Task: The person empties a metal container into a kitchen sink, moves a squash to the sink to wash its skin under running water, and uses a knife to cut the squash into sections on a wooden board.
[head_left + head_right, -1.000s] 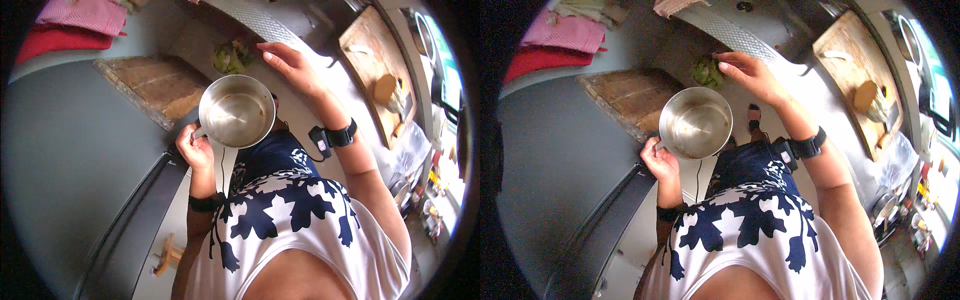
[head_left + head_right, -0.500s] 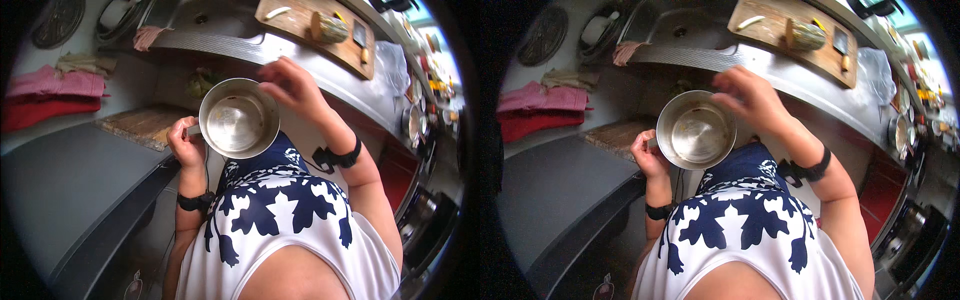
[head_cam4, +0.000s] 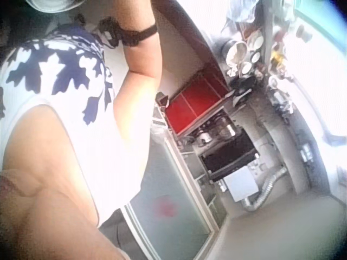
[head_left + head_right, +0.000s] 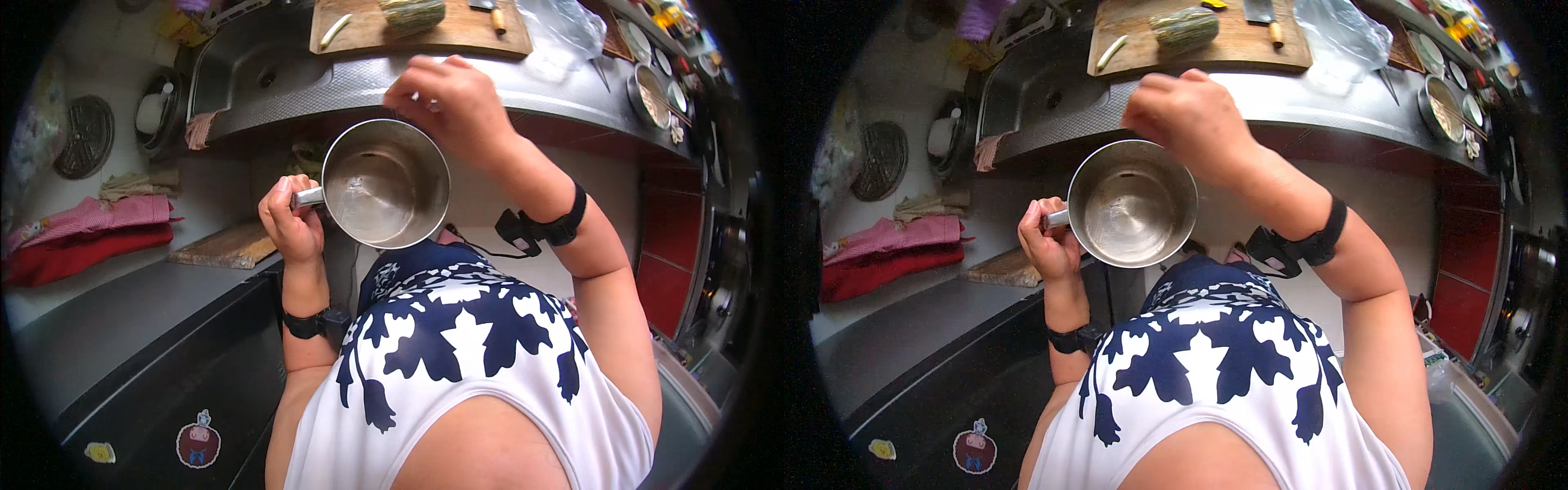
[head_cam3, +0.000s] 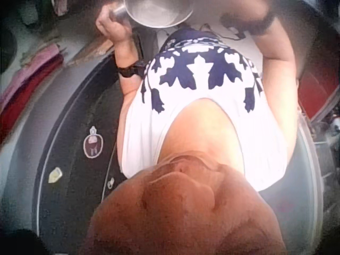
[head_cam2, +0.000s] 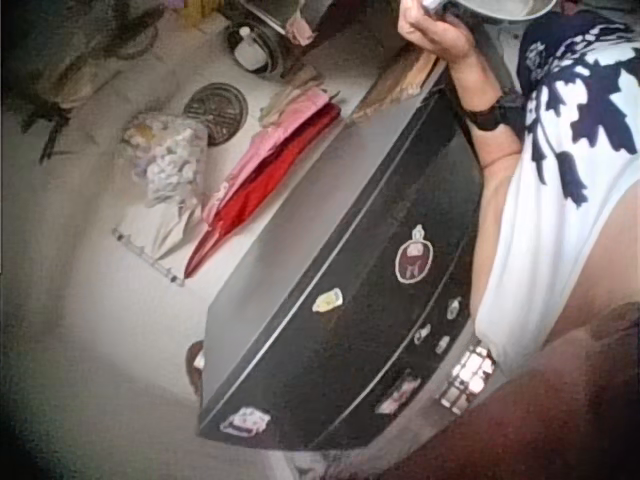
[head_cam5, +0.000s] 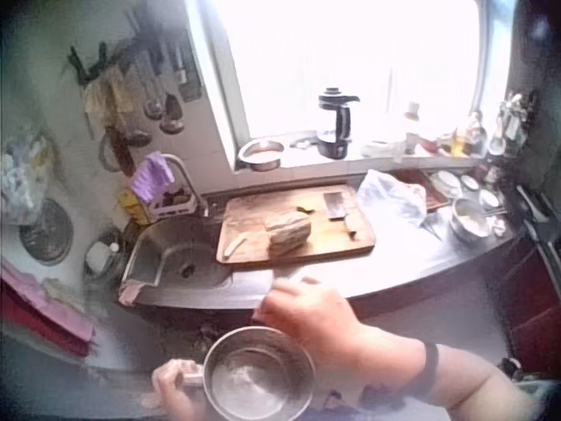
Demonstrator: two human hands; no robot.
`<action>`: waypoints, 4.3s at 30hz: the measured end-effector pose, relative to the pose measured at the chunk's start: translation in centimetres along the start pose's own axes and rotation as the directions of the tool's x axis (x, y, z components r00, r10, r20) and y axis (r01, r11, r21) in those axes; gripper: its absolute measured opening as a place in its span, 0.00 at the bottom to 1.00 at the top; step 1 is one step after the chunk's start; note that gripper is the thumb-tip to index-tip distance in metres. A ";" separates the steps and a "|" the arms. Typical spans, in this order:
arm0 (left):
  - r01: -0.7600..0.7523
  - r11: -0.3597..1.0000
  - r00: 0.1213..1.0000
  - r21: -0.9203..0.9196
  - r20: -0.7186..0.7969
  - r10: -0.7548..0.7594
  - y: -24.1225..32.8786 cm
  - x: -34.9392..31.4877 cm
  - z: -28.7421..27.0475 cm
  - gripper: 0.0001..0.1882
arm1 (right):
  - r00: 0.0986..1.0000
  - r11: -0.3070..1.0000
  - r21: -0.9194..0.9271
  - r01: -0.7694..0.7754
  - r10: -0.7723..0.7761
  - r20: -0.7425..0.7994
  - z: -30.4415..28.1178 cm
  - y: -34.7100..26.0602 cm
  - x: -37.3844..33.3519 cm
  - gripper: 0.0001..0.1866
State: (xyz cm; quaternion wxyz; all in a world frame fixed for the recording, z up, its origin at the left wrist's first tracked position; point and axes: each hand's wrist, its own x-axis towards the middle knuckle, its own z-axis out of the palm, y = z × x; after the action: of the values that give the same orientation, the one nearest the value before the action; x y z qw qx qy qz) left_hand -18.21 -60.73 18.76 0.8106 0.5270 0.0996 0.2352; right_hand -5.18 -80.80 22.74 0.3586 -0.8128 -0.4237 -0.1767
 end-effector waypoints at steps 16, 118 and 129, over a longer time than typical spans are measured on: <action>-0.157 0.987 0.962 -0.035 0.220 0.161 0.6 -0.6 9.8 0.21 | 0.726 0.549 0.608 -0.574 0.684 0.068 -13.7 3.4 -14.2 0.11; 0.438 0.782 0.309 0.443 0.743 -0.594 -6.4 13.6 25.3 0.10 | 0.593 0.911 -0.376 0.169 0.211 0.777 -15.6 5.5 -4.5 0.05; 0.474 0.766 0.283 0.434 0.749 -0.599 -6.0 13.5 24.9 0.13 | 0.818 0.953 -0.302 0.039 0.143 0.557 -14.7 4.8 -5.0 0.03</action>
State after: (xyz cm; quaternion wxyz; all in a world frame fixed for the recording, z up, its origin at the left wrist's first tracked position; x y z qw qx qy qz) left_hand 5.35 -76.32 25.07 0.7424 0.5550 -0.1303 -0.3520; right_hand -3.87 -96.20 27.72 0.0921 -0.8841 -0.4575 0.0235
